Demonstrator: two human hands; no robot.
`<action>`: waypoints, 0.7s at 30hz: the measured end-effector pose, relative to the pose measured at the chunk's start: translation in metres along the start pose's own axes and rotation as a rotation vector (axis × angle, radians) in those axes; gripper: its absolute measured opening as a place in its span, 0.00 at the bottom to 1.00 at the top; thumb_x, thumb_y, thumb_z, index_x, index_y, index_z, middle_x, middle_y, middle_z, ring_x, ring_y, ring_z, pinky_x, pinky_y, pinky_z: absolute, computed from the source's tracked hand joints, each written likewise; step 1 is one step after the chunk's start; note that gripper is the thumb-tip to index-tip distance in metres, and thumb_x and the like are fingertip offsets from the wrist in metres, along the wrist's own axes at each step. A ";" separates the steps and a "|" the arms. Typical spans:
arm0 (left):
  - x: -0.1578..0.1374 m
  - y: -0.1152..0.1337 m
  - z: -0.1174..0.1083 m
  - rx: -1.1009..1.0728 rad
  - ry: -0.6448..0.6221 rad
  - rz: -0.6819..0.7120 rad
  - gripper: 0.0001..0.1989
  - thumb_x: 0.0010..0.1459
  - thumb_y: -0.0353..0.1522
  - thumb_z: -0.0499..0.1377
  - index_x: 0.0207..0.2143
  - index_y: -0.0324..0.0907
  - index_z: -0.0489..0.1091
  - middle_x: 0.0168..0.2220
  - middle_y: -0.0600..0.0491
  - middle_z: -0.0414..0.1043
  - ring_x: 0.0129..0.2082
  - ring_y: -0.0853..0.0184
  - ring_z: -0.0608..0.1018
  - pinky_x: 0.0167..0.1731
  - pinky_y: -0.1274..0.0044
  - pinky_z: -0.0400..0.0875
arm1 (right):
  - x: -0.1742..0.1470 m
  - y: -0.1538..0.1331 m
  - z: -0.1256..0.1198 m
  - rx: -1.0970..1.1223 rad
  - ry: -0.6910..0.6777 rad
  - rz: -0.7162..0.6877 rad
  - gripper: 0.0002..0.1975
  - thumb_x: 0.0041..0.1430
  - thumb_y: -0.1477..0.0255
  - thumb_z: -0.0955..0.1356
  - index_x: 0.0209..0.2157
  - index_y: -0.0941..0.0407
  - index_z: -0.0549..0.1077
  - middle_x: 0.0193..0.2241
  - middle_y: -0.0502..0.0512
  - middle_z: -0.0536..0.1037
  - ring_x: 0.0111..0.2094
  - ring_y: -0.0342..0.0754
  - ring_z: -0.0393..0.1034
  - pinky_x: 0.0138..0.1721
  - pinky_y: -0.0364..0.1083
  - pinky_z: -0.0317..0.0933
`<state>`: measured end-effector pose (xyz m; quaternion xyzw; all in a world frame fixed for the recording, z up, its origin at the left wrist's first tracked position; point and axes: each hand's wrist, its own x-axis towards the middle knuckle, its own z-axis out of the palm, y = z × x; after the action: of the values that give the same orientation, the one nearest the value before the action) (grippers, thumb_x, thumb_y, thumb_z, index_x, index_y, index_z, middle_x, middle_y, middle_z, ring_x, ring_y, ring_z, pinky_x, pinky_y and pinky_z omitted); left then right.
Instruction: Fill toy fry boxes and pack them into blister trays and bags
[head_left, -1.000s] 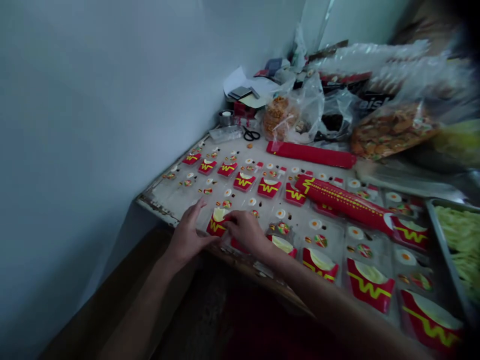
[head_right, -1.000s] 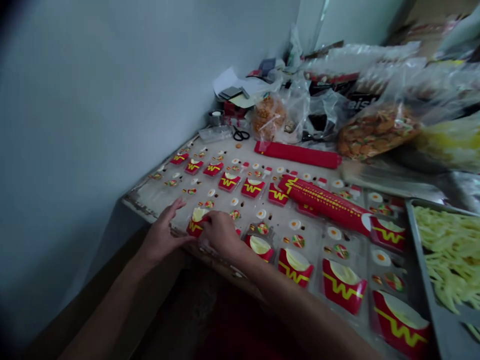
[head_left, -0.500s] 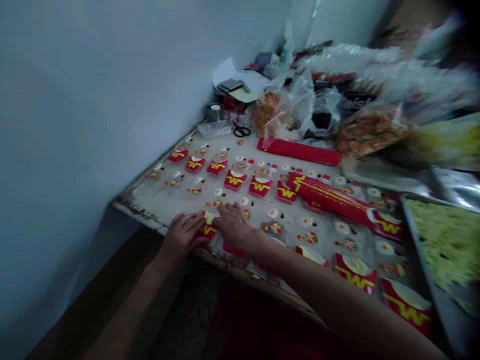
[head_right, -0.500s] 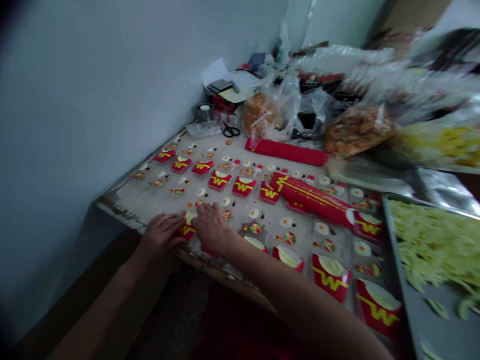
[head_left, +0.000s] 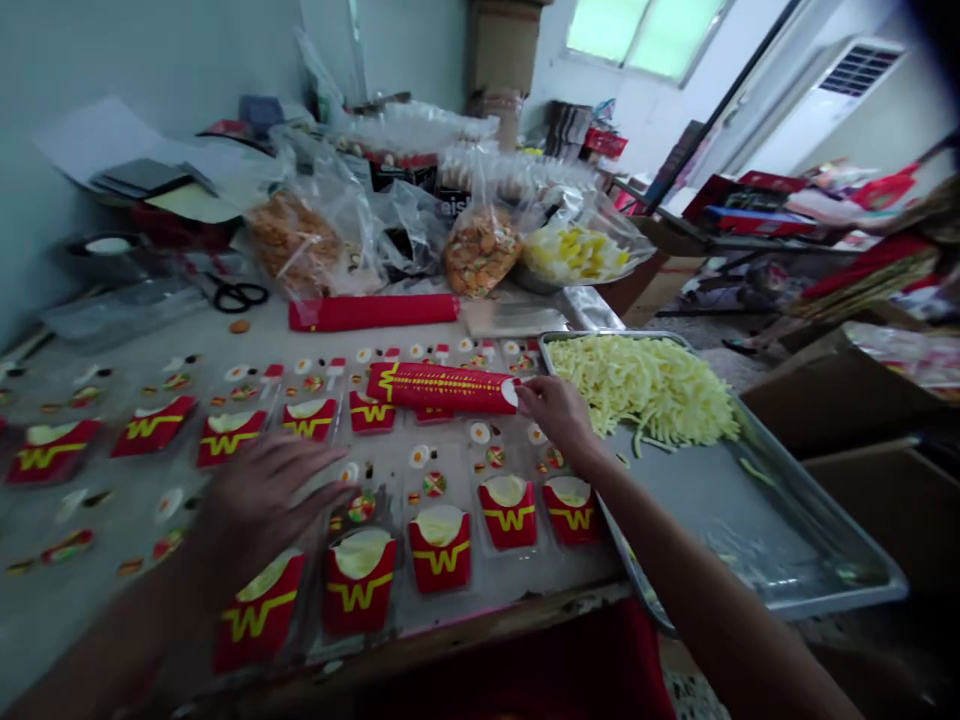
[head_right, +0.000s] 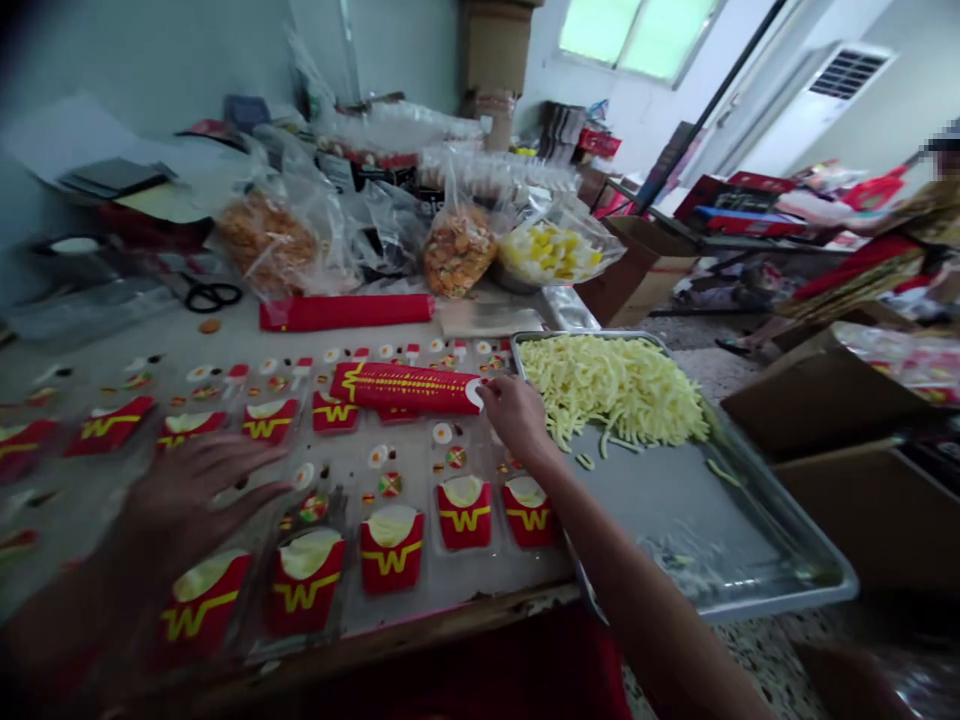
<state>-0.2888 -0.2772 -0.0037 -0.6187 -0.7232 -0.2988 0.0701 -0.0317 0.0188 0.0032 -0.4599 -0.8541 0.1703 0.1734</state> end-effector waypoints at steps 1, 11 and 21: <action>0.040 0.017 0.024 0.038 -0.083 0.131 0.16 0.61 0.42 0.62 0.51 0.52 0.74 0.45 0.54 0.79 0.48 0.58 0.76 0.55 0.62 0.67 | 0.010 0.008 0.003 -0.002 -0.057 0.020 0.16 0.65 0.63 0.65 0.34 0.57 0.82 0.29 0.55 0.80 0.31 0.47 0.69 0.30 0.44 0.50; 0.216 0.089 0.187 0.025 -0.438 0.339 0.23 0.50 0.40 0.66 0.47 0.41 0.75 0.48 0.42 0.76 0.51 0.49 0.74 0.53 0.60 0.65 | 0.035 0.010 0.026 0.037 -0.193 0.135 0.11 0.60 0.70 0.65 0.33 0.53 0.81 0.30 0.50 0.82 0.32 0.45 0.72 0.29 0.43 0.52; 0.210 0.124 0.198 -0.134 -0.359 0.344 0.48 0.51 0.36 0.65 0.69 0.40 0.46 0.64 0.39 0.62 0.61 0.51 0.70 0.58 0.63 0.66 | -0.012 0.028 -0.034 -0.310 0.023 -0.241 0.05 0.64 0.71 0.67 0.38 0.56 0.75 0.39 0.57 0.79 0.44 0.55 0.67 0.44 0.50 0.56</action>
<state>-0.1670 0.0112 -0.0230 -0.7791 -0.5866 -0.2152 -0.0508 0.0105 0.0281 0.0192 -0.3773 -0.9169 0.0092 0.1294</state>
